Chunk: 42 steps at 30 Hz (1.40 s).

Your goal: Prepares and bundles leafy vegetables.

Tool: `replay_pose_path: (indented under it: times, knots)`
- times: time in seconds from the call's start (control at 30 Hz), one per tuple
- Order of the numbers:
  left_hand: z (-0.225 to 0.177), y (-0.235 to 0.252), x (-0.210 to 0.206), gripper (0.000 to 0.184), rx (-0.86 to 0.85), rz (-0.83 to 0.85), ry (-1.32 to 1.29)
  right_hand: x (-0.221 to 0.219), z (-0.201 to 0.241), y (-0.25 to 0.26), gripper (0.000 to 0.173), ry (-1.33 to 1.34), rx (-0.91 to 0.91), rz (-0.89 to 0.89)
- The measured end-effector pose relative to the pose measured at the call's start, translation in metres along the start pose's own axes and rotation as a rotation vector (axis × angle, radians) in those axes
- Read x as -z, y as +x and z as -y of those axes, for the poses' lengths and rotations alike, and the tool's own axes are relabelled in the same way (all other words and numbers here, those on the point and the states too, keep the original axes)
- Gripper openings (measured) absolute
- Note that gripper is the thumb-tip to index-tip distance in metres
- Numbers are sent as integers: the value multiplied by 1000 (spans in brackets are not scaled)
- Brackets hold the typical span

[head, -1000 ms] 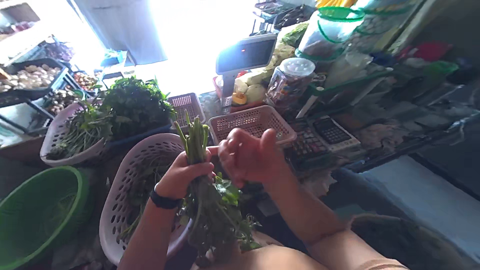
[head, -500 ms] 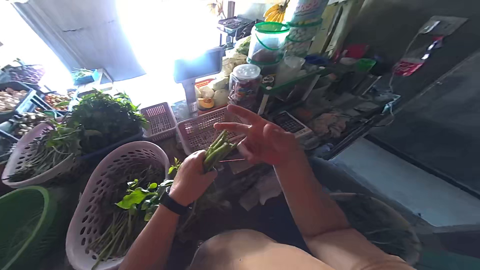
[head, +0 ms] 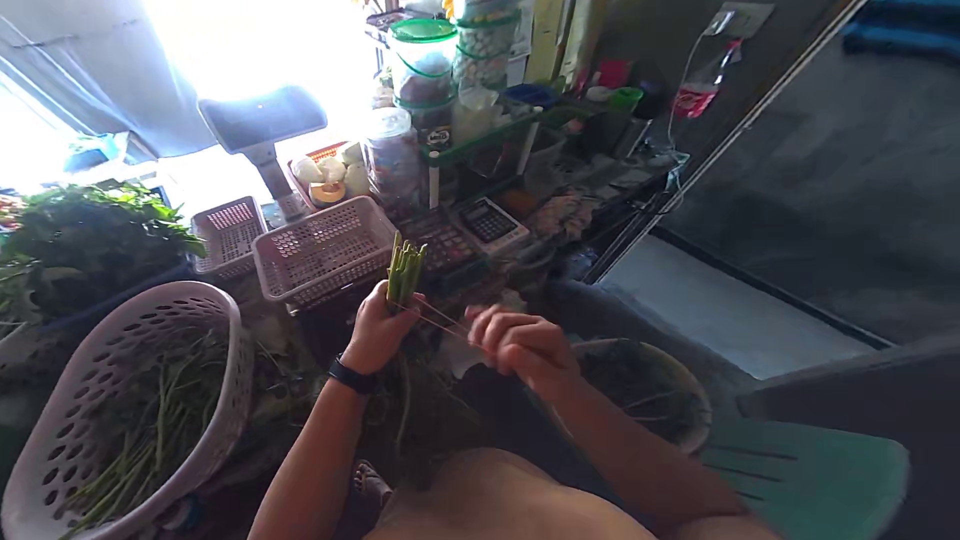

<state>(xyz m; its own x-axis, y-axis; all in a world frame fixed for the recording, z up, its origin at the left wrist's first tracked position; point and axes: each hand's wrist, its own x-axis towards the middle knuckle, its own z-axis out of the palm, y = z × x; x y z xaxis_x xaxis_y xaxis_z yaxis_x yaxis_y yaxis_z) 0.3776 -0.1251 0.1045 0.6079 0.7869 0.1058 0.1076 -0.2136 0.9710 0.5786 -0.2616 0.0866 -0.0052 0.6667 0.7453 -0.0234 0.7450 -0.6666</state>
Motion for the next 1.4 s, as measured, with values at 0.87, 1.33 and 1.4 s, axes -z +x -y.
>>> replay_pose_path:
  times: [0.87, 1.33, 1.4]
  knots:
    - [74, 17, -129, 34, 398, 194, 297, 64, -12, -140, 22, 492, -376, -253]
    - [67, -9, -195, 26, 25, 516, 1215, 99, -17, -123, 49, 269, -1196, -302]
    - [66, -8, -202, 27, 21, 556, 1253, 92, -19, -125, 41, 95, -1210, -314]
